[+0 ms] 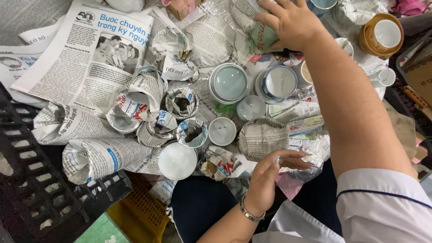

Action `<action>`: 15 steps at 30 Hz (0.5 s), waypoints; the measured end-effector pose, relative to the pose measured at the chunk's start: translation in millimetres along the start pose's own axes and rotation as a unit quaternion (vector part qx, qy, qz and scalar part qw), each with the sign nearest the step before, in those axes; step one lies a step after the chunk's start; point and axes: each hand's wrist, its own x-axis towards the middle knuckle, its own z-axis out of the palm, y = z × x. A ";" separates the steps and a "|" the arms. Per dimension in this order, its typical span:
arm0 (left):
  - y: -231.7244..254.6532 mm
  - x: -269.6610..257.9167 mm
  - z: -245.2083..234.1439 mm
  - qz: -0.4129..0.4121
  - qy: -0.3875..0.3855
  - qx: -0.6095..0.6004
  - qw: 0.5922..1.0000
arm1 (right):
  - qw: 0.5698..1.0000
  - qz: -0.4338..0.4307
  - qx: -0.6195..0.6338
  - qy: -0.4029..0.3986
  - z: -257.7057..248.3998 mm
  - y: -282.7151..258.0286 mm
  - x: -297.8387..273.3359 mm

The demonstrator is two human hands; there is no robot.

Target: The person wraps small ceramic bowls and cups with newspaper. They fold the paper around each item, tuck the edges, and place the wrapped items on a nearby table.

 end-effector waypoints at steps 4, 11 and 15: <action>0.3 1.9 -1.5 -0.003 -0.007 -0.001 1.000 | 0.999 -0.007 -0.044 -0.005 -9.3 -4.2 6.1; -0.8 3.5 -10.4 0.101 0.044 0.222 0.969 | 0.982 0.113 0.151 0.032 -69.6 -26.6 -10.7; 3.1 10.1 -7.4 0.265 0.152 0.374 0.876 | 0.895 0.237 0.320 0.201 -117.1 -81.7 -101.5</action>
